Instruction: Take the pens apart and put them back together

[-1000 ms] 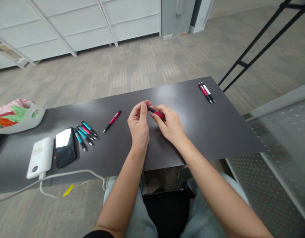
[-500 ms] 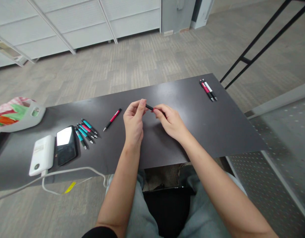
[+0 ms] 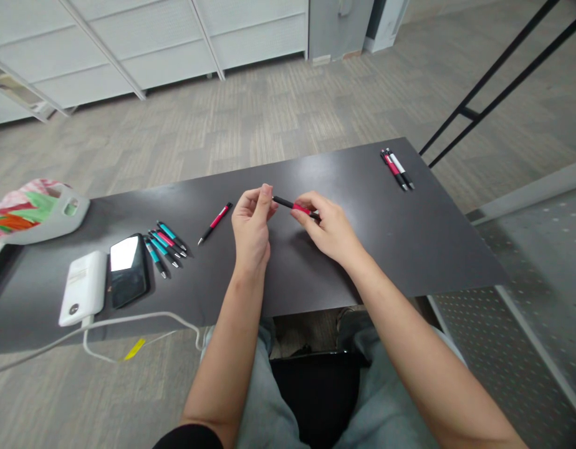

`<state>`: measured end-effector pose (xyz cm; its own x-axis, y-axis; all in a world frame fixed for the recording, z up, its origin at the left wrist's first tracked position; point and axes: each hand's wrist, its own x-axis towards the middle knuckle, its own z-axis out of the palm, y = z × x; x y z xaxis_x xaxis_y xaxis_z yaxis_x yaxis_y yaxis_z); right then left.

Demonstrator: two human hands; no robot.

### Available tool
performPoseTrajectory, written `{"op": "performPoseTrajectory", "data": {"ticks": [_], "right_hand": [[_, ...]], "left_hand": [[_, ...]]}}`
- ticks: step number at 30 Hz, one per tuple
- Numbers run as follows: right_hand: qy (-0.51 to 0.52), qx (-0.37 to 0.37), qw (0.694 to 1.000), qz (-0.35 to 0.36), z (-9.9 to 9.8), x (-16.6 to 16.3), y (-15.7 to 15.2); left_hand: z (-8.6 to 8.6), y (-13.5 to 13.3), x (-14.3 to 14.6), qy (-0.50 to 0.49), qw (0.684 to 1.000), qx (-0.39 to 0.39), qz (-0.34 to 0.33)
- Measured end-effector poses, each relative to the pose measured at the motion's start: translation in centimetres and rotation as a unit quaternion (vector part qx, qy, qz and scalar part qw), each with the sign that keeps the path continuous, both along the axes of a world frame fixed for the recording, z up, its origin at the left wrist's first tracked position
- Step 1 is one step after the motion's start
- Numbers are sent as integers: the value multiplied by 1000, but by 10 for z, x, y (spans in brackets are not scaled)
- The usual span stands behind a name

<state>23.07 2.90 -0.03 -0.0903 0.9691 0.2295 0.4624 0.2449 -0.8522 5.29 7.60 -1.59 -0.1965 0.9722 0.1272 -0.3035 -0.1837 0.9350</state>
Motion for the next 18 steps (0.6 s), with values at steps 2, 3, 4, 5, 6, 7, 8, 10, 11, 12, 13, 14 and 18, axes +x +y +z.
{"op": "performPoseTrajectory", "data": {"ticks": [2,3,4,5,6,7,8,10,11,12,13,14,18], "right_hand": [[-1,-13,1000,-15,-2,4,-1],[-3,-18,1000,-22,-2,6,-1],[-9,-20,999,-28,-3,9,-1],[-15,-20,999,-33,-4,11,-1],[-21,-17,999,-38,-4,14,-1],[-25,-13,999,-41,-5,17,0],[-27,-8,999,-44,-6,20,1],[-27,1,998,-49,-9,24,3],[-24,5,998,-50,-10,26,5],[-22,8,998,-50,-11,27,6],[-20,10,999,-49,-13,28,7],[-18,12,999,-49,-14,29,8],[-14,10,999,-48,-16,32,9]], "left_hand": [[2,4,-11,24,1000,10,6],[2,7,-19,44,999,20,6],[1,10,-28,72,997,31,3],[0,13,-37,109,993,40,-2],[-3,16,-47,148,988,47,-6],[-5,18,-57,185,981,49,-8],[-8,20,-65,219,974,52,-2],[-12,20,-78,313,949,34,6],[-14,20,-81,372,928,18,2],[-14,19,-83,430,903,-1,-10],[-14,17,-83,483,875,-18,-26],[-14,16,-83,522,851,-32,-43],[-16,19,-83,560,823,-61,-72]]}}
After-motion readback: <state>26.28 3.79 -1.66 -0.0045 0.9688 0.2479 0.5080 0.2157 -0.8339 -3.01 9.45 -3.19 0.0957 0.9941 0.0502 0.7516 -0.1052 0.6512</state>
